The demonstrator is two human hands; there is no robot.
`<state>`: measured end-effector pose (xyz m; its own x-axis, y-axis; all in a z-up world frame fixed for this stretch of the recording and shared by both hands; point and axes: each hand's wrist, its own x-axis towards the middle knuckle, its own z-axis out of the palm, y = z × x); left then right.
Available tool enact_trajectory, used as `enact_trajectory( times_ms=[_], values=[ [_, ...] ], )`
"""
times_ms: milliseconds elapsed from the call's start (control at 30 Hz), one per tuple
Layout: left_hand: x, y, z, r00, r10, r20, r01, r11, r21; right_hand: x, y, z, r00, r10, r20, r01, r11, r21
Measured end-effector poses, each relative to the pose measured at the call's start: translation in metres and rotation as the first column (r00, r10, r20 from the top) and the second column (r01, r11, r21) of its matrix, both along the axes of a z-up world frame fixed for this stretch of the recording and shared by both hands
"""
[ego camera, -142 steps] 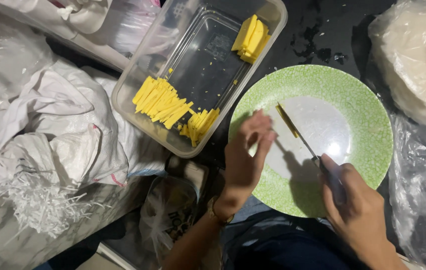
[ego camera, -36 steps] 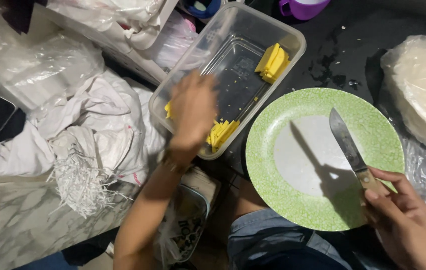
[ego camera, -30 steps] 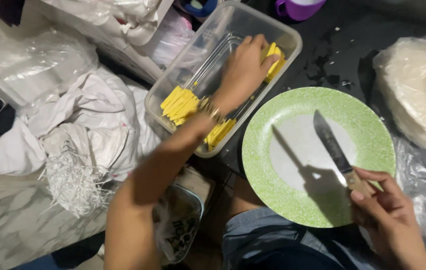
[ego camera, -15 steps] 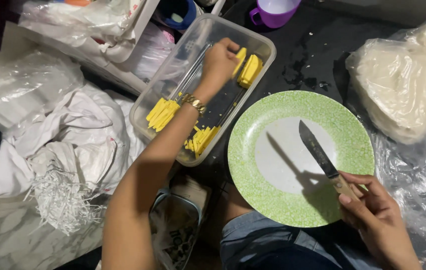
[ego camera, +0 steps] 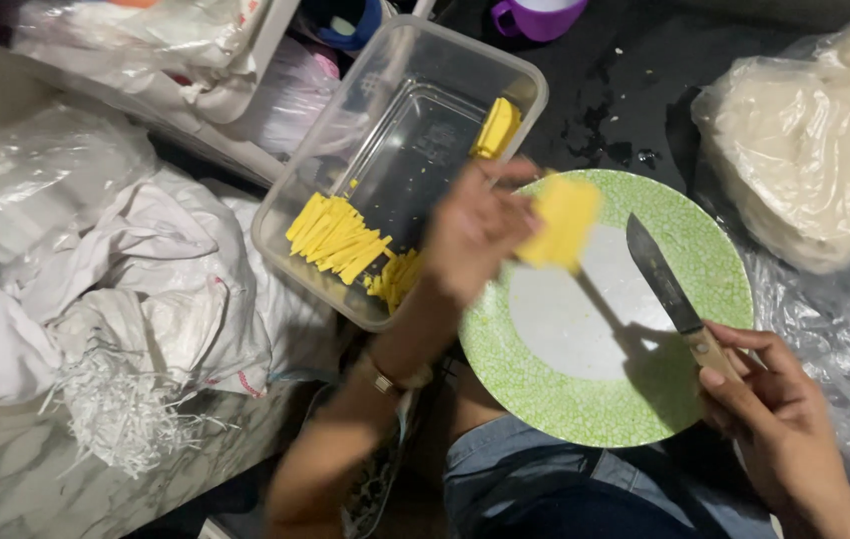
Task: Cutting cheese into thin strips and placing them in a container
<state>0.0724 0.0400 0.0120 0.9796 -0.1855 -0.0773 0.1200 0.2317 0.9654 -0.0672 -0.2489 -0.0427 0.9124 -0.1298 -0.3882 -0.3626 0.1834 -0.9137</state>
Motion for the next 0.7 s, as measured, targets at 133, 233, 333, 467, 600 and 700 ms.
enact_trajectory(
  times_ms=[133,233,333,467,600,700],
  values=[
    [-0.041,-0.039,0.001,0.999,0.039,0.009,-0.039,0.885,0.464,0.0,0.004,0.006,0.999,-0.025,-0.029,0.023,0.998,-0.064],
    [-0.052,-0.056,-0.042,0.771,-0.027,0.637,-0.526,0.537,0.659,0.001,0.004,0.005,1.0,-0.012,0.02,0.015,0.989,-0.145],
    [-0.061,-0.07,-0.063,0.693,-0.205,0.691,-0.602,0.362,0.711,0.002,0.005,0.004,0.999,0.008,0.051,0.003,0.98,-0.201],
    [-0.069,-0.082,-0.081,0.7,-0.262,0.664,-0.545,0.405,0.734,0.002,0.003,0.002,0.999,0.017,0.043,-0.006,0.966,-0.259],
    [-0.065,-0.071,-0.042,0.803,-0.188,0.566,-0.471,0.382,0.795,0.001,-0.001,-0.001,0.999,0.002,0.033,0.006,0.971,-0.239],
    [-0.059,-0.054,-0.052,0.812,0.037,0.583,-0.497,0.567,0.657,0.002,0.0,0.005,0.999,-0.008,0.048,0.02,0.969,-0.245]
  ],
)
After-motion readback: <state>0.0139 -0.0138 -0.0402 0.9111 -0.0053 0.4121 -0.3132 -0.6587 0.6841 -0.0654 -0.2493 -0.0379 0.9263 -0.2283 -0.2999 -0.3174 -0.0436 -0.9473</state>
